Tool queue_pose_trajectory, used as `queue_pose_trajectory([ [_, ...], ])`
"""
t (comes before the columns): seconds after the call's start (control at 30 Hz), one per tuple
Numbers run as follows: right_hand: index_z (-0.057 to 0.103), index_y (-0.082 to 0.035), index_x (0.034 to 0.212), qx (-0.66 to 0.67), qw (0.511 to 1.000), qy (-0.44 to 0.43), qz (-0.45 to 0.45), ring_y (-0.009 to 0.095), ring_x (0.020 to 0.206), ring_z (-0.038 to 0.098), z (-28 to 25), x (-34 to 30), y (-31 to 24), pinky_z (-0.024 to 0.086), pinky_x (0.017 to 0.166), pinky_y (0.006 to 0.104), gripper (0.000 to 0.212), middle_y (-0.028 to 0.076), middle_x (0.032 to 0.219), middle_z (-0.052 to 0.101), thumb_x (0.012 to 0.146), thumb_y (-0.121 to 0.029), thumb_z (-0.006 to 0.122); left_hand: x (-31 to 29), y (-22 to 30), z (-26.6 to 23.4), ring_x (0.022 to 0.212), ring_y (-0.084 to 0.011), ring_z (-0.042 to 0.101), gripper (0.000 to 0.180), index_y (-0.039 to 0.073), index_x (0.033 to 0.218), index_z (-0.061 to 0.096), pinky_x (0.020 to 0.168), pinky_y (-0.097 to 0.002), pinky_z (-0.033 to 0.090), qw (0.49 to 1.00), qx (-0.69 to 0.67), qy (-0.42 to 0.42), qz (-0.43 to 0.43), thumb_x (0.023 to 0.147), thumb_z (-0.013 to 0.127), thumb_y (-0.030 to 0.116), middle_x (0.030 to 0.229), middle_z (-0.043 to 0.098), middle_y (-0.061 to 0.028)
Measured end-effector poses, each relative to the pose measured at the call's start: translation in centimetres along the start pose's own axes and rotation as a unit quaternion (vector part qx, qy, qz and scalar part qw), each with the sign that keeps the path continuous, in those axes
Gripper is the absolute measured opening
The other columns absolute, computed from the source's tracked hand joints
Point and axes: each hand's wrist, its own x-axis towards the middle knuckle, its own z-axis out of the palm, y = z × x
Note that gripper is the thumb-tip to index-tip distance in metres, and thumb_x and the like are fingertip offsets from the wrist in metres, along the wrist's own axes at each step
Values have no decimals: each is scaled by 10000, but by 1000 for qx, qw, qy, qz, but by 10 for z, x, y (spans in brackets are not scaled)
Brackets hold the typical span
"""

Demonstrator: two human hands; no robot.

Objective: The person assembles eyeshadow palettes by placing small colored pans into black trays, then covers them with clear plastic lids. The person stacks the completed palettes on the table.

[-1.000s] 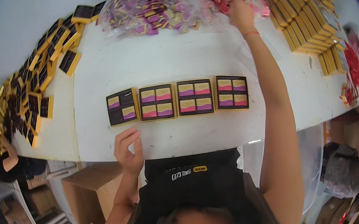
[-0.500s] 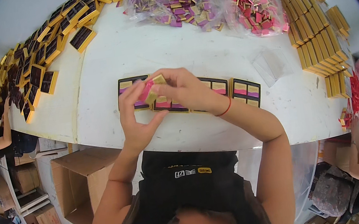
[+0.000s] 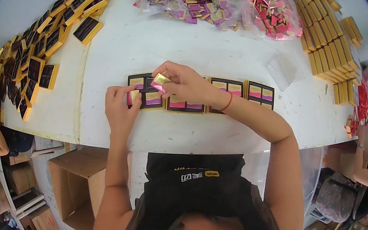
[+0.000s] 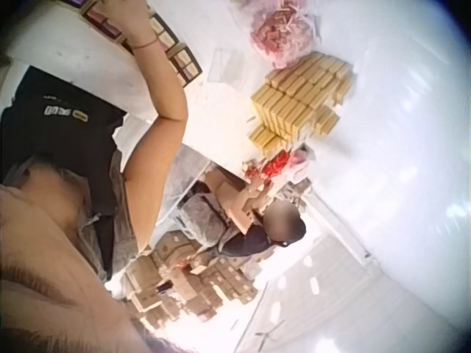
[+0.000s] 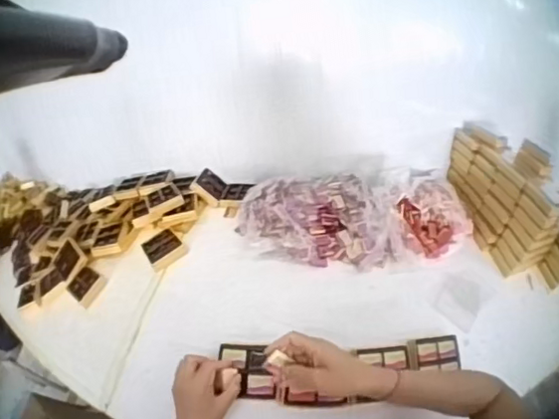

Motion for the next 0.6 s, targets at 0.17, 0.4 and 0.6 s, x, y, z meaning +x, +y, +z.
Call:
queue_pose_trajectory([
  [0.17, 498, -35, 1253, -242, 969, 41, -31, 130, 784, 629, 0, 20, 6, 513, 720, 294, 359, 61, 857, 647, 907, -10, 589, 4, 0, -11, 830, -252, 619, 273, 72, 1004, 665, 677, -356, 491, 978, -24, -104, -181, 809, 775, 229, 1027, 606, -72],
  [0.4, 555, -40, 1184, -347, 934, 7, -84, 152, 699, 607, -7, 46, 19, 505, 684, 302, 291, 81, 888, 696, 903, -17, 624, 13, -13, -40, 1072, -242, 596, 432, 73, 1210, 639, 915, -334, 489, 981, -111, -160, 3, 789, 732, 41, 1232, 597, -101],
  [0.6, 650, -48, 1044, -408, 897, 12, -169, 246, 804, 623, -6, 46, 24, 518, 719, 351, 208, 87, 889, 658, 839, -27, 682, 12, -29, -48, 1159, -277, 576, 488, 82, 1227, 650, 931, -353, 495, 951, -154, -267, 15, 757, 763, 15, 1295, 574, -99],
])
